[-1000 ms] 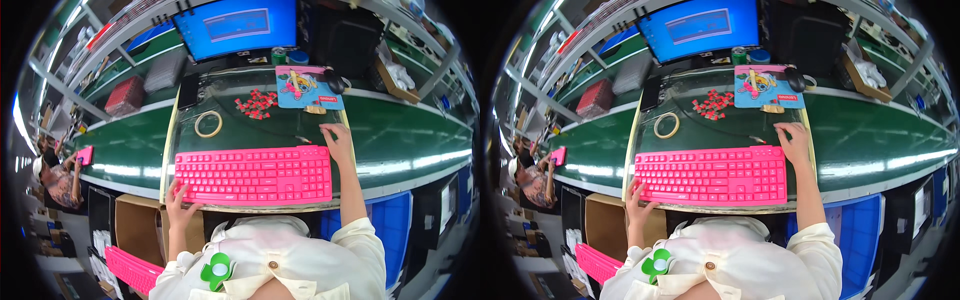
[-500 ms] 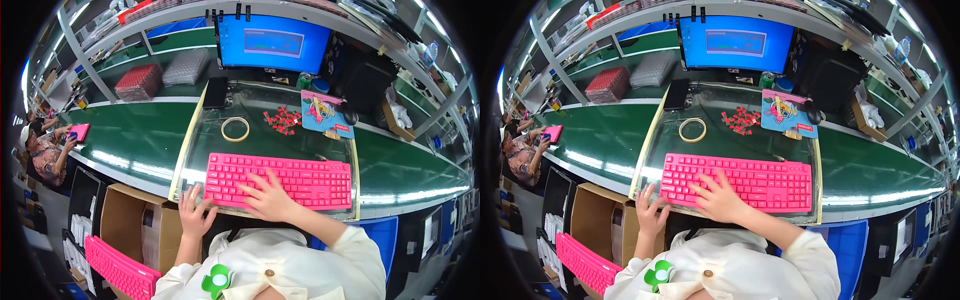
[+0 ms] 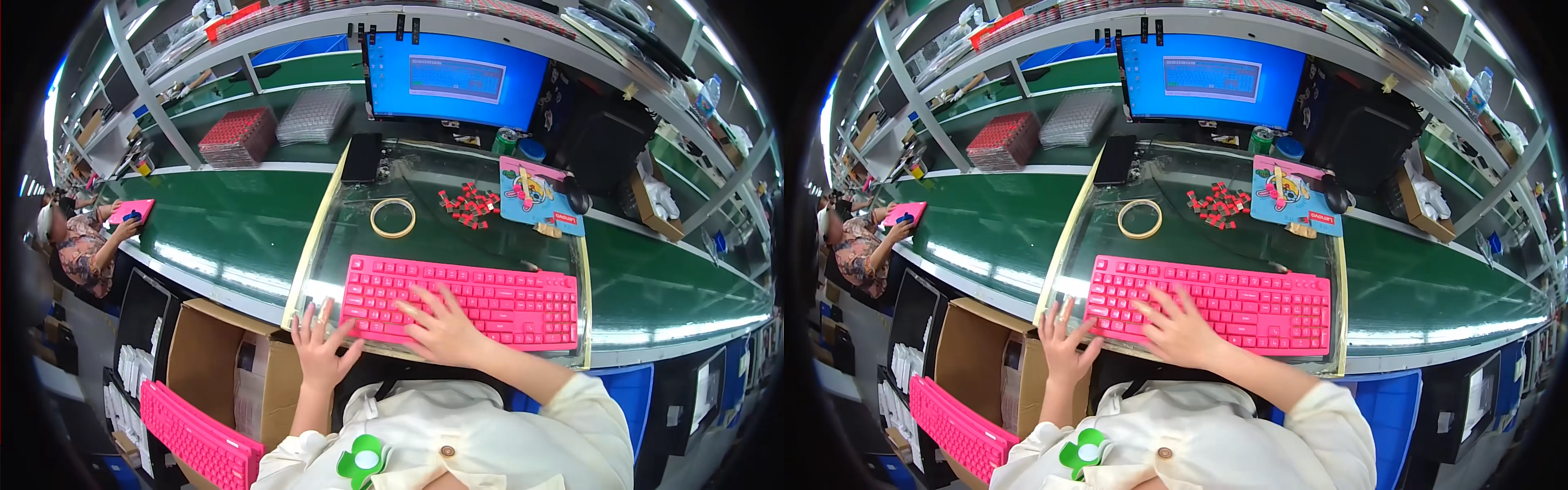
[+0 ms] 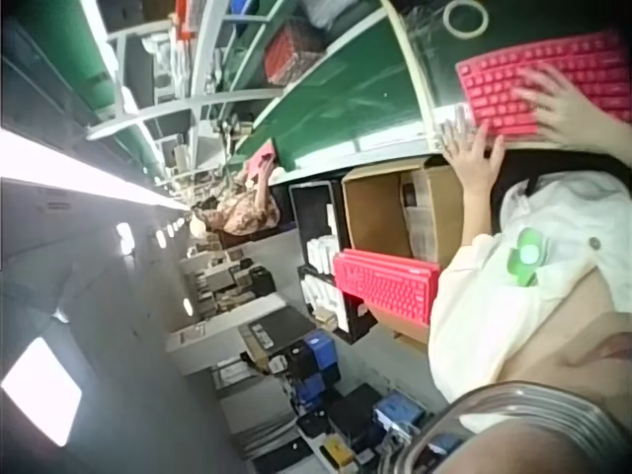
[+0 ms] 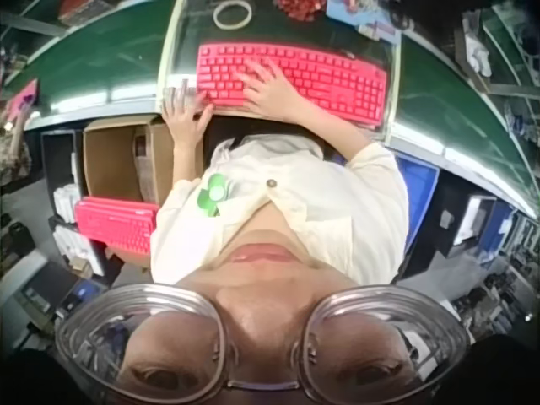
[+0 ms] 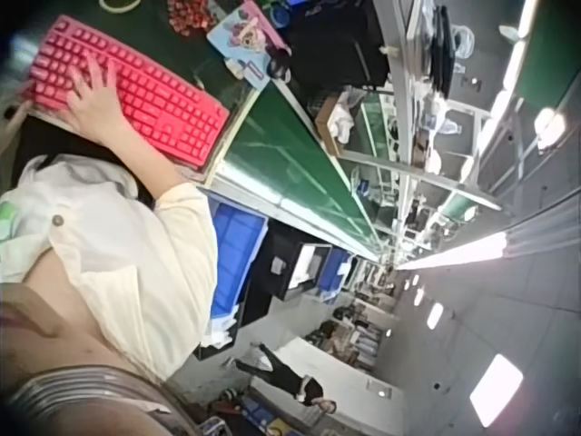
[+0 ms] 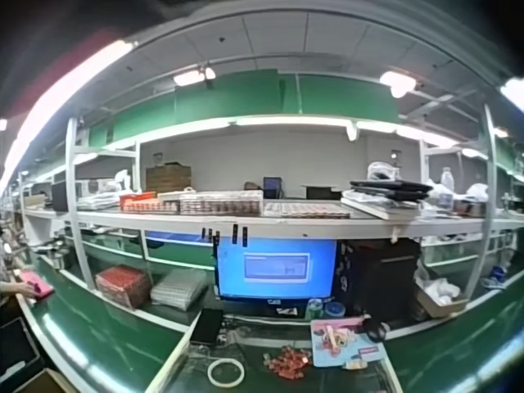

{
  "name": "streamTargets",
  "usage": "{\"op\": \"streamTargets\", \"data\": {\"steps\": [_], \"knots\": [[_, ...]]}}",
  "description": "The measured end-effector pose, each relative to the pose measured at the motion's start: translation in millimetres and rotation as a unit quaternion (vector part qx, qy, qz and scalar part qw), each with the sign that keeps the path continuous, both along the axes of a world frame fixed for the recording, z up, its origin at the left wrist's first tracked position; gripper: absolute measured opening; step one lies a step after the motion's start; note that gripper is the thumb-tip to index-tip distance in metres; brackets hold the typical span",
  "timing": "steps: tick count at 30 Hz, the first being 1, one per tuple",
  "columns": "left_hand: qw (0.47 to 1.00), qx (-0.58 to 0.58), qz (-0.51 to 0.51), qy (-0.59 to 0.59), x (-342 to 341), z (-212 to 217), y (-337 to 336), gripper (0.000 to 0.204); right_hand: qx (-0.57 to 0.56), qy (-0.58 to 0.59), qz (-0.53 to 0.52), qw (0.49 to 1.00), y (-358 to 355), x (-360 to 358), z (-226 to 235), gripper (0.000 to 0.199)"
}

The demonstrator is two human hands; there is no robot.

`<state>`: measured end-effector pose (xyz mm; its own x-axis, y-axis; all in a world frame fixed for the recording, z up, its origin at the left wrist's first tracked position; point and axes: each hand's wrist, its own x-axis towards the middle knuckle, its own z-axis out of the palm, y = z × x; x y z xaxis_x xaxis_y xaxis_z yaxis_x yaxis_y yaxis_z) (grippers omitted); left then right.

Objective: The person tests keyboards by connecting a receiver, pressing keys to register inputs on a computer monitor, attaching rubber pads to the underside, and placing the tested keyboards into a bin.

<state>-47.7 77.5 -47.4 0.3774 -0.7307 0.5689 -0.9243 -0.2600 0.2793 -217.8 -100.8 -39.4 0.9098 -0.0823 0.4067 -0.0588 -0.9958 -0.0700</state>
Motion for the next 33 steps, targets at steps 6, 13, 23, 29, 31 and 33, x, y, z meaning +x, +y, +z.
{"op": "streamTargets", "data": {"steps": [6,13,23,29,31,33], "knots": [[0.995,-0.063,-0.075,0.029,-2,45,-41,0.029,0.07,0.113,0.055,0.99,-22,111,24,0.035],[0.948,-0.026,-0.316,0.033,-65,38,-126,0.027,0.058,0.14,-0.191,0.97,-69,-60,33,0.05],[0.937,0.174,-0.303,0.021,-39,18,-105,0.056,0.074,0.034,-0.282,0.956,-72,-66,35,0.04],[0.952,0.303,0.021,-0.026,44,45,-28,0.041,0.075,0.076,-0.022,0.994,14,92,21,0.056],[0.972,0.236,-0.02,-0.014,37,44,-40,0.038,0.096,0.125,-0.04,0.987,-7,76,21,0.055],[0.986,0.116,-0.115,-0.015,22,40,-65,0.035,0.078,0.148,-0.093,0.981,-35,33,17,0.05]]}}
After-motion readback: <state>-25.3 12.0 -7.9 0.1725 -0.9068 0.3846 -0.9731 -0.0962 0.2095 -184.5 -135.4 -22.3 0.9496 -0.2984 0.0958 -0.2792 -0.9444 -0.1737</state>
